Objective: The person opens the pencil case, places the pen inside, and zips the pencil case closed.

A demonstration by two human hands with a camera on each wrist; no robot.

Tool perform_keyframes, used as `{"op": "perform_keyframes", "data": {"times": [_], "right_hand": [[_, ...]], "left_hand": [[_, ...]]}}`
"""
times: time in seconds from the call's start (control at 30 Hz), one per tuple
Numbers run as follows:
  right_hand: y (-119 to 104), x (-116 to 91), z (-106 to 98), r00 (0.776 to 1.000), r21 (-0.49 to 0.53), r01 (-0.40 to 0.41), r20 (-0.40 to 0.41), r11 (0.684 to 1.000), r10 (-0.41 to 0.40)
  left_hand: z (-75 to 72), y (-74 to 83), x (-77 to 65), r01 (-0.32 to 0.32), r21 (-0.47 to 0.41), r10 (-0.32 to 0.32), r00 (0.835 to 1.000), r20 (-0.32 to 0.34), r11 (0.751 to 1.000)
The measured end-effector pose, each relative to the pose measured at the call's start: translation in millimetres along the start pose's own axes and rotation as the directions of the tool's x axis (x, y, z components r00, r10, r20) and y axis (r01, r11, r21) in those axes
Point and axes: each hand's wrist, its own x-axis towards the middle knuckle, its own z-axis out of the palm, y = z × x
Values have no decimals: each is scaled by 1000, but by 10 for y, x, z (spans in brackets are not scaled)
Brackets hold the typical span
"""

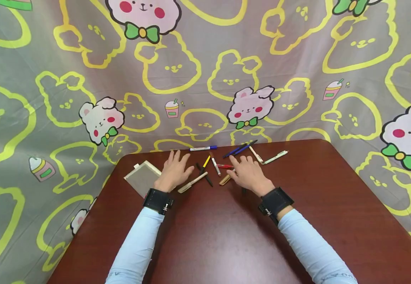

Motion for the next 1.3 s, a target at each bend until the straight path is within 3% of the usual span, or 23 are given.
{"op": "perform_keyframes", "data": {"times": [0.3, 0.5, 0.67, 1.13, 1.3], "right_hand": [[28, -61, 37, 998, 29, -57, -1, 998, 57], [55, -84, 48, 995, 48, -96, 14, 994, 95], [80, -111, 92, 995, 31, -95, 18, 995, 95], [151, -136, 148, 994, 27, -110, 14, 994, 110], [153, -185, 197, 990, 44, -130, 52, 991, 127]], "left_hand": [[82, -94, -35, 38, 14, -38, 999, -34, 999], [74, -152, -40, 76, 58, -70, 992, -108, 995], [104, -199, -60, 124, 27, -120, 985, -122, 992], [67, -382, -61, 307, 72, -288, 937, -196, 949], [62, -487, -75, 344, 70, -330, 931, -159, 937]]}}
